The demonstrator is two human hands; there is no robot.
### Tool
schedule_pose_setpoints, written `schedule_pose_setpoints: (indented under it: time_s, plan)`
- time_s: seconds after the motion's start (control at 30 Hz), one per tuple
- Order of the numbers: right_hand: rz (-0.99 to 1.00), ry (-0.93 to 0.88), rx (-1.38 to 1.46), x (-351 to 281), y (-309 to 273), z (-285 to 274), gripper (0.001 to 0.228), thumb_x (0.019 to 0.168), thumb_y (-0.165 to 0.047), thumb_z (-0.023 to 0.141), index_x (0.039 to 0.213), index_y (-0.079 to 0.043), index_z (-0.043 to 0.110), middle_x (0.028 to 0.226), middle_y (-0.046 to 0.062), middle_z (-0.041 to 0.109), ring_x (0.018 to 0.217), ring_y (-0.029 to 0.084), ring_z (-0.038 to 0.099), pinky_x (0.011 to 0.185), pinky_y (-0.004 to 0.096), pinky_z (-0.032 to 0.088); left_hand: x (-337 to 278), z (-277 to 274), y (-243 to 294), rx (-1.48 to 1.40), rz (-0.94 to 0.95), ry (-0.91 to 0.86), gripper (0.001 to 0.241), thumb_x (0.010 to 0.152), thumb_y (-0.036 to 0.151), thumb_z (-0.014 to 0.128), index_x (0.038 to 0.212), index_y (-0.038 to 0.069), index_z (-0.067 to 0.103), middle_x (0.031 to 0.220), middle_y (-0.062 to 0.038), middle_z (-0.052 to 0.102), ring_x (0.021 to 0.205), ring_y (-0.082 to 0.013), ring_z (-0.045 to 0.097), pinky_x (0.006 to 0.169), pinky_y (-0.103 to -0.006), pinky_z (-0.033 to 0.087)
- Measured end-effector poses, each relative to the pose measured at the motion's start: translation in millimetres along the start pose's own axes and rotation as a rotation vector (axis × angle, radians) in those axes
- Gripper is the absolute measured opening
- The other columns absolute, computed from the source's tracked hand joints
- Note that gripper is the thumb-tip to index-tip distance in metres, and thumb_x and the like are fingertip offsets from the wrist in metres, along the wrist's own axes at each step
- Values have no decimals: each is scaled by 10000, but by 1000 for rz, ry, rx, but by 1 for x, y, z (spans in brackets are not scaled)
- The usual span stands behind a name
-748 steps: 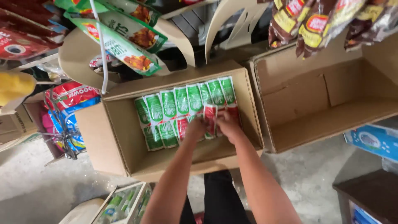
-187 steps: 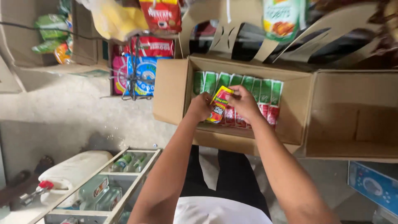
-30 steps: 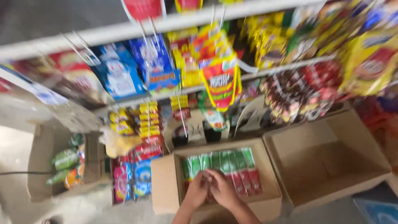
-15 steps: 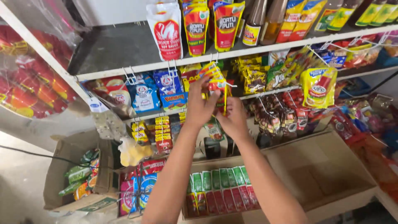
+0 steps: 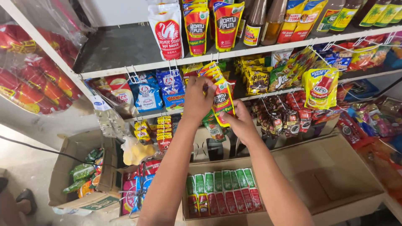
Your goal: Organizing and packing small condiment and sauce packets from store shelves into cardboard boxes.
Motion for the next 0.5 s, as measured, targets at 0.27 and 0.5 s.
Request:
schedule_pose_setpoints:
  time_s: [0.27,0.5]
  plan:
    - [-87,-33,120,-19,-21,-4,308,960,-23,664,1235,-39,525,1158,66,676,1030,116,646,888,304,550,-7,-11,44,4,84,60,115,854,43,755,899,19,652,893,-151,639,864,-332,617,758,-435,486]
    - [-93,-123,352,-37,-40,8,328,980,-22,617,1270,-70,474,1194,100,638,987,202,666,756,413,602,-10,-1,47,-191,-203,-23,125,943,92,703,965,10,611,773,-99,705,574,-143,619,546,-303,470]
Point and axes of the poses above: each hand's wrist, its own x-axis towards the middle knuckle, its own z-axis out of the palm, y = z × x, the point moved 8 cm from there along x, towards the middle knuckle
